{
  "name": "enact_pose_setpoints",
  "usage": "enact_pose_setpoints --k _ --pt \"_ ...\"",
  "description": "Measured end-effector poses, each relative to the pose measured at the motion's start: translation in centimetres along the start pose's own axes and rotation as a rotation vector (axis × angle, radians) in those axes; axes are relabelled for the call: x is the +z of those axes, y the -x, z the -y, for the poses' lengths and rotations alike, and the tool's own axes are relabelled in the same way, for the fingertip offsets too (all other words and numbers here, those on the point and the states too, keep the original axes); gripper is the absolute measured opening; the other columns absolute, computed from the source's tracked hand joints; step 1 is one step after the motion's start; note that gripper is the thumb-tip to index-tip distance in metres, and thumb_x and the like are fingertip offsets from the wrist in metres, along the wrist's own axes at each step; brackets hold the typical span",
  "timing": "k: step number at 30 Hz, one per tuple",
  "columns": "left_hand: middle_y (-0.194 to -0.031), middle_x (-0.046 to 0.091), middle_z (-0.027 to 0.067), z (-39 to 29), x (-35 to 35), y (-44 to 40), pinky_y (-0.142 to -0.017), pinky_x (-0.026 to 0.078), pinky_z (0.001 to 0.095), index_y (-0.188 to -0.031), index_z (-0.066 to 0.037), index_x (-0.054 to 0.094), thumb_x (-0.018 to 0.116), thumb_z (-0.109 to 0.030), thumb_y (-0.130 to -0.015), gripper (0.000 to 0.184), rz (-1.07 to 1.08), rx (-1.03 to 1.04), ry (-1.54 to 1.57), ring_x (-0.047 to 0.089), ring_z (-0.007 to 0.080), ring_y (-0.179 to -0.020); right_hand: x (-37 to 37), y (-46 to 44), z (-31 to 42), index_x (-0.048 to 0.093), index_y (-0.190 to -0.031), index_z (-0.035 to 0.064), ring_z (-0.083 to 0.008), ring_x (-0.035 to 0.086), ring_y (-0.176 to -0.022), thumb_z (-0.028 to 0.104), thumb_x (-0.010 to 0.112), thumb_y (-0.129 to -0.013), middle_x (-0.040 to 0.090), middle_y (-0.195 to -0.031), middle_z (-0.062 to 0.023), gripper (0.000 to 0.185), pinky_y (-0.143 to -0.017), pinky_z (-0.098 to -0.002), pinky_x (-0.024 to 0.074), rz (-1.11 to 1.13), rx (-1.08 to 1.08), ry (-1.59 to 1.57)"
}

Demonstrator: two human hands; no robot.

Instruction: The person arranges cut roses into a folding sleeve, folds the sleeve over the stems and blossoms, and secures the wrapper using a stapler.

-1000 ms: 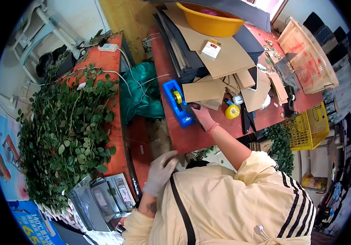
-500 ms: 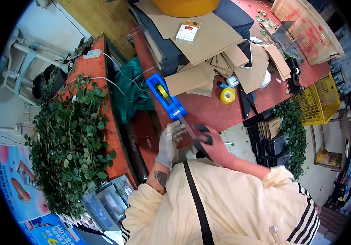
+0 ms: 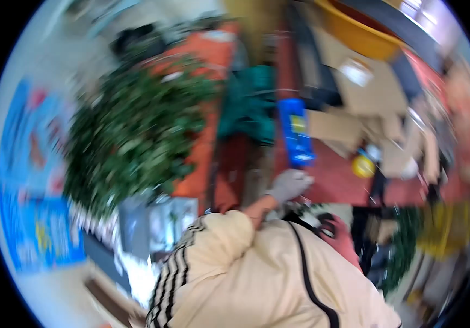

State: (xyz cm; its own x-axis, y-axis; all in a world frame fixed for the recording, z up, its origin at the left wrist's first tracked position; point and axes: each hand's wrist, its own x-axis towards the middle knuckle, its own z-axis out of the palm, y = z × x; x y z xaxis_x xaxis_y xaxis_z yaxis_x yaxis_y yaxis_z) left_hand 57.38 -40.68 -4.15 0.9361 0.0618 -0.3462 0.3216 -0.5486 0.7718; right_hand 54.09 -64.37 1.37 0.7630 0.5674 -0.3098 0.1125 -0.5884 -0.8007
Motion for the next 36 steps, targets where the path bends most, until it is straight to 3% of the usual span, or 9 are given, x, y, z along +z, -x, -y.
enact_pose_setpoints --k 2,3,6,9,14,21,29,33,36 --pt "-0.074 0.066 0.0058 -2.2 -2.9 1.7 -0.064 0.048 0.0266 -0.082 -0.002 0.065 0.053 -0.029 -0.09 0.031 -0.221 0.143 0.37 0.061 0.0107 -0.07 -3.0 0.4 -1.5 0.064 -0.095 0.0014 -0.0302 0.057 -0.101 0.008 0.065 -0.073 0.056 -0.112 -0.0146 0.023 -0.091 -0.0365 0.042 0.121 -0.216 0.045" --pt "-0.076 0.066 0.0064 -3.5 -7.8 4.7 -0.065 0.048 0.025 -0.086 0.001 0.065 0.054 -0.027 -0.09 0.03 -0.292 0.148 0.421 0.06 0.0096 -0.072 -1.5 -0.2 -1.3 0.06 -0.105 0.0008 -0.0305 0.058 -0.098 0.001 0.062 -0.073 0.052 -0.117 -0.0178 0.032 -0.092 -0.0367 0.0423 -0.107 -0.212 0.073" --pt "-0.084 0.067 0.007 -2.8 -11.5 12.3 -0.068 0.048 0.0263 -0.093 0.001 0.066 0.055 -0.026 -0.09 0.029 -0.531 0.227 0.59 0.06 0.0112 -0.075 -0.2 -3.4 1.0 0.055 -0.113 0.0031 -0.0324 0.052 -0.111 0.0 0.063 -0.073 0.051 -0.121 -0.0188 0.04 -0.099 -0.039 0.0375 0.155 -0.18 -0.426" --pt "-0.097 0.067 0.0099 0.5 -16.1 21.7 -0.076 0.048 0.0283 -0.098 0.001 0.066 0.055 -0.025 -0.091 0.029 -0.874 0.073 0.429 0.061 0.0152 -0.085 3.6 -7.7 9.9 0.055 -0.114 0.0036 -0.0337 0.051 -0.111 0.006 0.063 -0.074 0.052 -0.12 -0.0173 0.04 -0.099 -0.0405 0.0367 0.361 -0.476 0.049" --pt "-0.107 0.064 0.0157 9.4 -21.6 34.1 -0.088 0.046 0.0314 -0.095 0.002 0.067 0.058 -0.025 -0.087 0.03 -1.188 -0.187 -0.002 0.059 0.023 -0.1 15.8 -8.6 22.2 0.062 -0.099 0.0094 -0.0316 0.054 -0.104 0.017 0.061 -0.076 0.061 -0.104 -0.0134 0.023 -0.09 -0.0398 0.0416 0.633 -0.852 -0.015" --pt "-0.109 0.062 0.0056 24.1 -28.8 37.9 -0.083 0.044 0.0232 -0.109 0.002 0.061 0.058 -0.03 -0.091 0.036 -0.974 -0.486 0.64 0.057 0.0114 -0.095 28.9 -11.6 28.8 0.062 -0.096 0.005 -0.035 0.06 -0.082 0.02 0.057 -0.081 0.062 -0.084 -0.0177 0.021 -0.074 -0.0387 0.0478 0.733 -0.634 -0.123" --pt "-0.092 0.06 0.0022 30.5 -29.4 35.4 -0.064 0.049 0.0184 -0.109 0.002 0.055 0.048 -0.003 -0.093 0.018 -0.982 -0.265 1.345 0.057 0.0085 -0.074 30.8 -13.7 31.5 0.063 -0.094 0.0045 -0.0323 0.059 -0.081 0.019 0.055 -0.08 0.062 -0.085 -0.0159 0.021 -0.075 -0.0374 0.0468 0.743 -0.572 0.081" --pt "-0.087 0.057 0.0031 34.5 -28.5 34.0 -0.059 0.047 0.017 -0.112 0.004 0.051 0.038 -0.007 -0.095 0.024 -0.951 -0.289 1.469 0.053 0.0075 -0.065 30.7 -13.5 32.0 0.062 -0.092 0.0035 -0.0306 0.058 -0.076 0.012 0.054 -0.078 0.061 -0.081 -0.0145 0.018 -0.073 -0.0357 0.0464 0.636 -0.614 0.13" --pt "-0.099 0.064 0.0031 38.1 -26.9 35.4 -0.079 0.05 0.0267 -0.105 -0.006 0.061 0.052 -0.016 -0.092 0.019 -0.915 -0.253 1.499 0.061 0.013 -0.087 30.5 -13.3 32.1 0.062 -0.094 0.0038 -0.0317 0.058 -0.076 0.012 0.055 -0.077 0.061 -0.081 -0.0146 0.02 -0.073 -0.0361 0.0468 0.728 -0.526 0.14"
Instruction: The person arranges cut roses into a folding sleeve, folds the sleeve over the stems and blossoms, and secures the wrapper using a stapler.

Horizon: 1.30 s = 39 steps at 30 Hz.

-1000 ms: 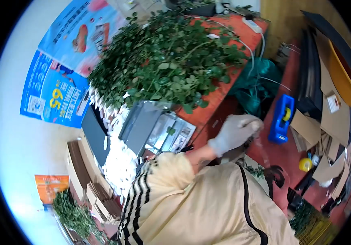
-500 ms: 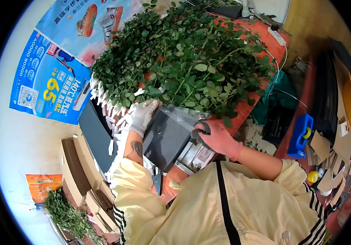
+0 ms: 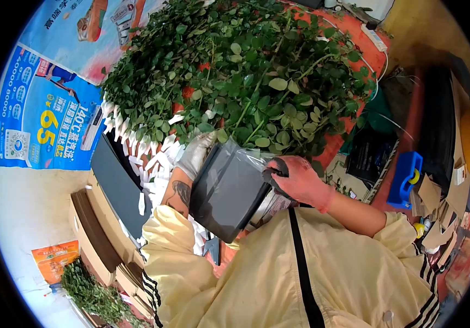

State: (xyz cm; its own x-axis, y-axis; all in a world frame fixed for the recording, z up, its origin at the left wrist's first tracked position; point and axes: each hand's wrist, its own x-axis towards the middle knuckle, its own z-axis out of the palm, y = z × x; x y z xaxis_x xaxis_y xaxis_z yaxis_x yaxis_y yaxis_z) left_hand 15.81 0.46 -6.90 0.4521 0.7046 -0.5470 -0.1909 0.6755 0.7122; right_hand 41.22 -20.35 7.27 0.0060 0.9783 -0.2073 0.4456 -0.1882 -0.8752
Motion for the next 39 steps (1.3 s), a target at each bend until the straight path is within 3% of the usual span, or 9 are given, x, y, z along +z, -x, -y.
enact_pose_setpoints --k 7,10,12,14,18,20,24,32,39 --pt "-0.098 0.064 0.0025 -1.5 3.7 2.6 -0.077 0.048 0.0239 -0.104 -0.005 0.062 0.048 -0.019 -0.095 0.022 -0.016 0.199 -0.495 0.059 0.0109 -0.086 0.1 -0.8 -0.6 0.064 -0.096 0.0079 -0.0344 0.059 -0.087 0.024 0.055 -0.08 0.063 -0.088 -0.0157 0.024 -0.077 -0.0403 0.0462 0.046 0.09 -0.154" --pt "-0.093 0.061 0.0024 -2.0 6.1 4.4 -0.07 0.045 0.0195 -0.106 -0.001 0.059 0.054 -0.014 -0.092 0.02 -0.048 0.08 -0.29 0.056 0.011 -0.077 0.4 -0.3 -1.1 0.063 -0.094 0.0074 -0.0348 0.058 -0.086 0.023 0.055 -0.08 0.063 -0.087 -0.0157 0.022 -0.077 -0.0411 0.0461 -0.014 0.01 -0.052" --pt "-0.088 0.063 0.0004 -2.3 4.8 3.2 -0.07 0.045 0.0196 -0.1 -0.004 0.063 0.06 -0.016 -0.089 0.016 -0.037 0.182 -0.471 0.056 0.0094 -0.077 0.8 -0.6 -1.4 0.061 -0.095 0.0036 -0.0189 0.06 -0.061 0.008 0.053 -0.081 0.059 -0.074 -0.0099 0.017 -0.06 -0.0317 0.0482 -0.096 -0.155 0.003" --pt "-0.083 0.063 0.0009 -2.4 4.9 2.8 -0.062 0.045 0.0199 -0.095 -0.004 0.063 0.063 -0.021 -0.088 0.018 -0.034 0.136 -0.291 0.055 0.008 -0.069 1.0 -0.9 -1.4 0.061 -0.094 0.0033 -0.0192 0.06 -0.058 0.008 0.052 -0.081 0.059 -0.073 -0.0093 0.016 -0.059 -0.0316 0.048 -0.119 -0.128 -0.063" --pt "-0.067 0.057 0.0 -5.9 9.0 5.2 -0.053 0.043 0.0198 -0.095 0.0 0.064 0.061 -0.031 -0.088 0.031 -0.135 0.457 -0.403 0.05 0.0078 -0.056 0.0 -2.4 0.6 0.061 -0.094 0.0052 -0.0346 0.059 -0.08 0.019 0.055 -0.081 0.061 -0.084 -0.017 0.02 -0.074 -0.0409 0.0463 0.02 -0.031 -0.237" --pt "-0.075 0.059 0.0014 -7.8 10.6 5.5 -0.059 0.046 0.0235 -0.096 -0.002 0.061 0.055 -0.038 -0.091 0.036 -0.115 0.561 -0.639 0.054 0.0097 -0.066 -0.5 -3.4 1.0 0.061 -0.092 0.0022 -0.0284 0.063 -0.072 0.015 0.053 -0.083 0.062 -0.08 -0.0155 0.018 -0.066 -0.0372 0.0498 0.002 -0.046 -0.353" --pt "-0.088 0.064 0.0052 -8.4 10.2 4.4 -0.067 0.05 0.0248 -0.101 0.001 0.061 0.053 -0.032 -0.093 0.034 -0.051 0.331 -0.548 0.057 0.0113 -0.069 -1.5 -4.3 1.3 0.06 -0.09 -0.0004 -0.0177 0.063 -0.064 0.013 0.05 -0.083 0.061 -0.078 -0.0086 0.018 -0.052 -0.0291 0.0521 -0.018 0.037 -0.782" --pt "-0.086 0.065 0.0116 -4.4 5.9 4.9 -0.067 0.054 0.0255 -0.104 0.004 0.058 0.06 -0.01 -0.087 0.022 -0.242 0.006 -0.564 0.064 0.0159 -0.073 0.2 0.2 0.5 0.062 -0.094 0.0031 -0.0337 0.06 -0.087 0.025 0.056 -0.08 0.064 -0.092 -0.0164 0.026 -0.077 -0.0408 0.0475 0.012 0.043 0.08" --pt "-0.098 0.063 0.0145 -1.2 1.7 0.6 -0.076 0.053 0.0325 -0.11 0.002 0.056 0.041 -0.022 -0.095 0.032 0.127 -0.1 -0.055 0.063 0.023 -0.081 0.9 0.3 0.1 0.061 -0.089 0.0047 -0.0322 0.06 -0.078 0.022 0.059 -0.079 0.062 -0.081 -0.0146 0.021 -0.072 -0.0384 0.0472 -0.141 -0.081 0.175"
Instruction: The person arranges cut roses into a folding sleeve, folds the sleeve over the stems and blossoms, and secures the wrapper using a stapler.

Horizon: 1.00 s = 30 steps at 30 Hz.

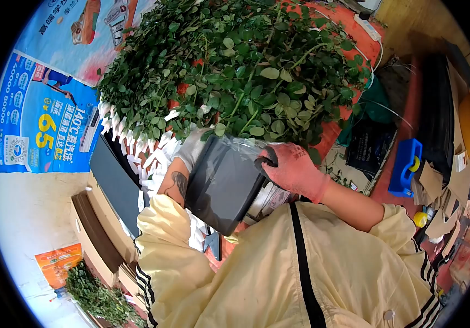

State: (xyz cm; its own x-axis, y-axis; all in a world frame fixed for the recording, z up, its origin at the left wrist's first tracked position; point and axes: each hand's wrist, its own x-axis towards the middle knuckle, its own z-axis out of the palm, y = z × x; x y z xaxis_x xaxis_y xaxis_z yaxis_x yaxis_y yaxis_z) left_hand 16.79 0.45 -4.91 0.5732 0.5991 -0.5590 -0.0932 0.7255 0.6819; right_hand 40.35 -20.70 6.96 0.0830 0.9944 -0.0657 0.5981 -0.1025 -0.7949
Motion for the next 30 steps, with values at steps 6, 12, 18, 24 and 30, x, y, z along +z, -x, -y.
enact_pose_setpoints --k 6,12,18,24,30 --pt "-0.093 0.064 0.0139 1.0 -1.3 -1.4 -0.069 0.053 0.0306 -0.107 0.001 0.057 0.041 -0.023 -0.095 0.032 -0.031 -0.151 0.232 0.063 0.022 -0.073 0.9 0.1 -0.5 0.061 -0.092 0.0074 -0.0327 0.059 -0.082 0.023 0.061 -0.078 0.062 -0.084 -0.0133 0.02 -0.074 -0.0393 0.0475 -0.07 -0.015 0.009" --pt "-0.09 0.064 0.013 1.0 -2.7 -2.4 -0.065 0.053 0.0294 -0.106 0.0 0.058 0.04 -0.024 -0.095 0.032 -0.086 -0.076 -0.176 0.062 0.0214 -0.069 0.6 0.0 -0.3 0.061 -0.094 0.0083 -0.0332 0.059 -0.084 0.024 0.06 -0.079 0.063 -0.086 -0.0137 0.021 -0.075 -0.0397 0.0477 -0.03 0.018 0.019" --pt "-0.089 0.065 0.0112 1.0 -3.3 -3.2 -0.066 0.053 0.0315 -0.106 -0.001 0.059 0.042 -0.024 -0.094 0.03 -0.023 0.033 -0.404 0.063 0.0209 -0.07 0.9 -0.4 -0.6 0.062 -0.092 0.0081 -0.0328 0.06 -0.082 0.024 0.06 -0.079 0.063 -0.084 -0.0132 0.02 -0.073 -0.0395 0.0483 -0.019 0.027 -0.023" --pt "-0.085 0.064 0.0087 -0.1 1.0 -0.7 -0.068 0.053 0.0291 -0.1 0.0 0.059 0.051 -0.007 -0.089 0.016 0.017 -0.164 0.014 0.063 0.0154 -0.073 1.0 -0.2 -0.7 0.061 -0.096 0.0089 -0.0323 0.061 -0.086 0.03 0.06 -0.079 0.064 -0.089 -0.0128 0.027 -0.075 -0.041 0.0489 -0.014 0.057 -0.061" --pt "-0.087 0.067 0.0081 0.4 -1.3 -3.3 -0.071 0.051 0.0275 -0.099 0.001 0.062 0.06 -0.009 -0.085 0.017 -0.037 0.097 -0.652 0.064 0.0165 -0.077 0.3 0.0 -0.1 0.061 -0.098 0.0091 -0.0323 0.061 -0.088 0.029 0.059 -0.08 0.064 -0.091 -0.0128 0.027 -0.075 -0.0415 0.0488 0.001 0.041 -0.031"
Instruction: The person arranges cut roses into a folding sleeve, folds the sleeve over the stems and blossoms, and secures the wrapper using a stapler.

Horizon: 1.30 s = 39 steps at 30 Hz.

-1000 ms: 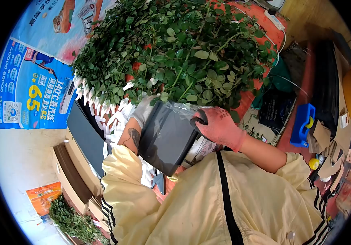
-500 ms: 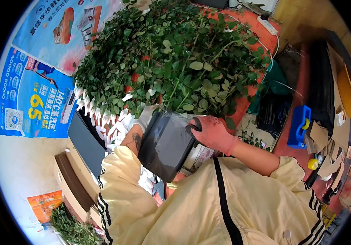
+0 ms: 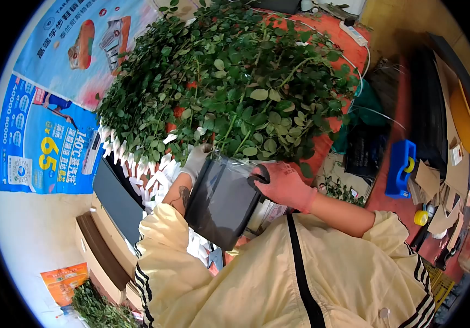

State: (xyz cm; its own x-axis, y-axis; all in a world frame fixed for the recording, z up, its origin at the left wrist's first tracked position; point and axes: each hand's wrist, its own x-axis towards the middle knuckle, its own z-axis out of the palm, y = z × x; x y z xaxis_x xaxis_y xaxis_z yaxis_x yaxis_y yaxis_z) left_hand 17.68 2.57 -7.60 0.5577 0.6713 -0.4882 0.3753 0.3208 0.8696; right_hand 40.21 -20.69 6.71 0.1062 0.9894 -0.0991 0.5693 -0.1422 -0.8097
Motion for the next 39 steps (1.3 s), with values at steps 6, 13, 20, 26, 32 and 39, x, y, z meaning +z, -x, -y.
enact_pose_setpoints --k 6,13,20,26,32,39 --pt "-0.095 0.065 0.0142 -8.1 2.3 8.8 -0.08 0.047 0.0338 -0.101 0.001 0.062 0.061 -0.018 -0.08 0.029 -0.515 0.358 -0.586 0.061 0.0253 -0.087 -1.0 -0.8 -0.4 0.062 -0.099 0.0078 -0.0336 0.06 -0.09 0.029 0.058 -0.08 0.063 -0.092 -0.0159 0.029 -0.078 -0.0403 0.048 0.138 -0.001 0.003" --pt "-0.119 0.052 0.0211 -6.8 14.0 24.4 -0.096 0.033 0.0505 -0.107 -0.004 0.061 0.06 -0.03 -0.081 0.038 -0.798 0.614 -0.874 0.044 0.0402 -0.113 -2.6 -1.9 -0.6 0.06 -0.098 0.0027 -0.0339 0.059 -0.091 0.029 0.056 -0.082 0.062 -0.092 -0.0177 0.03 -0.082 -0.0374 0.0461 0.194 -0.018 0.017" --pt "-0.127 0.048 0.0202 -3.2 20.0 27.0 -0.104 0.022 0.0553 -0.111 -0.009 0.061 0.067 -0.035 -0.069 0.05 -0.773 0.251 -0.992 0.038 0.0409 -0.121 -3.8 -2.0 -1.5 0.062 -0.096 -0.0001 -0.0159 0.058 -0.064 0.02 0.054 -0.085 0.063 -0.08 -0.0095 0.024 -0.062 -0.0298 0.0483 0.495 0.238 -0.508" --pt "-0.126 0.049 0.0181 -3.1 20.2 26.6 -0.105 0.023 0.0535 -0.111 -0.008 0.061 0.065 -0.031 -0.074 0.044 -0.859 0.259 -0.903 0.039 0.0392 -0.121 -4.2 -2.2 -2.8 0.063 -0.091 0.0002 -0.0122 0.055 -0.055 0.015 0.053 -0.084 0.06 -0.071 -0.0063 0.019 -0.049 -0.0281 0.0474 0.465 0.213 -0.465" --pt "-0.125 0.049 0.0199 -4.9 21.3 25.4 -0.104 0.026 0.0517 -0.109 -0.007 0.061 0.066 -0.025 -0.073 0.041 -0.913 0.261 -0.946 0.04 0.0413 -0.12 -3.2 0.1 -4.5 0.065 -0.095 0.0014 -0.0124 0.056 -0.055 0.013 0.052 -0.084 0.061 -0.069 -0.0049 0.021 -0.051 -0.0283 0.0489 0.397 0.2 -0.514" --pt "-0.122 0.052 0.0208 -8.0 21.3 22.6 -0.102 0.031 0.0482 -0.107 -0.005 0.062 0.066 -0.021 -0.072 0.039 -0.81 0.378 -1.011 0.042 0.0405 -0.119 -2.2 -1.1 -5.8 0.063 -0.092 -0.0029 -0.0124 0.056 -0.053 0.012 0.053 -0.088 0.059 -0.067 -0.005 0.019 -0.049 -0.0281 0.0491 0.453 0.347 -0.611"
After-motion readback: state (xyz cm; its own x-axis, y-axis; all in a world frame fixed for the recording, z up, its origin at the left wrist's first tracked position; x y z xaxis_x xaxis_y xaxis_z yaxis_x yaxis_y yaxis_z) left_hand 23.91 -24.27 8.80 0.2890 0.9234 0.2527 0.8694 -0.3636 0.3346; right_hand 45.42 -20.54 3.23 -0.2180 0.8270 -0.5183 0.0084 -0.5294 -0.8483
